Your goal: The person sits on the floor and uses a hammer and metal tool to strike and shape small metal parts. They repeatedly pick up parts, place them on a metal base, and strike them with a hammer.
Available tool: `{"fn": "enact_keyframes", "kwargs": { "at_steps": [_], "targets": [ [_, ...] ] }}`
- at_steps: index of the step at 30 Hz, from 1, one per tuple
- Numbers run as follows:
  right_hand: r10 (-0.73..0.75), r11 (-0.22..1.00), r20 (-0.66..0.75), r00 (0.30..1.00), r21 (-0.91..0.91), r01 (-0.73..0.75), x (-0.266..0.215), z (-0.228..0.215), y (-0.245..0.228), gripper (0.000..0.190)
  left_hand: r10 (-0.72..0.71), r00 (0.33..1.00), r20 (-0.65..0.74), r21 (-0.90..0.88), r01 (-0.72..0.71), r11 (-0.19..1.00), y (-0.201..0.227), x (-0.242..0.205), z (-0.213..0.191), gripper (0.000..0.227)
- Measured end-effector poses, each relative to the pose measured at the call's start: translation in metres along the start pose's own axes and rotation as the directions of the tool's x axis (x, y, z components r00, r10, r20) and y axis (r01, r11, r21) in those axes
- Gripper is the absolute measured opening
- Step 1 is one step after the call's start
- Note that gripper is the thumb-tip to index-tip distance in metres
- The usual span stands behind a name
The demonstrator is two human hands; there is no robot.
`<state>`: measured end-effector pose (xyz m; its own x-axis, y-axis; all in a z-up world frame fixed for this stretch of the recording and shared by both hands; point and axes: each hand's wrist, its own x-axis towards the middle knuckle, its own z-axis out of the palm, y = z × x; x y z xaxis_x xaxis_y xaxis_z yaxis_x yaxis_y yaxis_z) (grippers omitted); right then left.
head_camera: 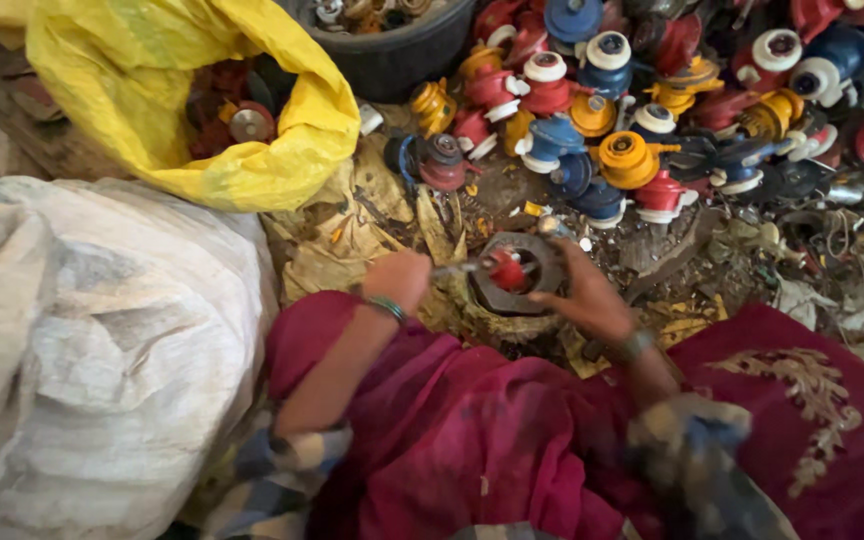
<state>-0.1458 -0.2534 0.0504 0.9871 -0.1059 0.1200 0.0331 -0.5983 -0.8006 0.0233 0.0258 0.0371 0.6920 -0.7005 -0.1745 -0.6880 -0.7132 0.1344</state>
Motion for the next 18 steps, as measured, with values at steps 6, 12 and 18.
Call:
{"fn": "enact_keyframes", "kwargs": {
  "at_steps": [6, 12, 18],
  "targets": [
    [0.558, 0.673, -0.039, 0.829, -0.562, -0.480, -0.055, -0.027, 0.060, 0.079, 0.038, 0.999, 0.013, 0.161, -0.040, 0.986, -0.029, 0.018, -0.022, 0.020],
    [0.681, 0.627, 0.044, 0.731, -0.552, -0.550, -0.060, -0.025, 0.111, 0.068, 0.184, 0.975, 0.121, 0.356, -0.215, 0.909, -0.011, 0.038, -0.014, 0.019],
    [0.657, 0.733, 0.166, 0.735, -0.366, -0.573, -0.054, -0.023, 0.141, 0.068, 0.246, 0.968, 0.057, 0.371, -0.249, 0.895, -0.015, 0.048, 0.005, 0.019]
  ]
}}
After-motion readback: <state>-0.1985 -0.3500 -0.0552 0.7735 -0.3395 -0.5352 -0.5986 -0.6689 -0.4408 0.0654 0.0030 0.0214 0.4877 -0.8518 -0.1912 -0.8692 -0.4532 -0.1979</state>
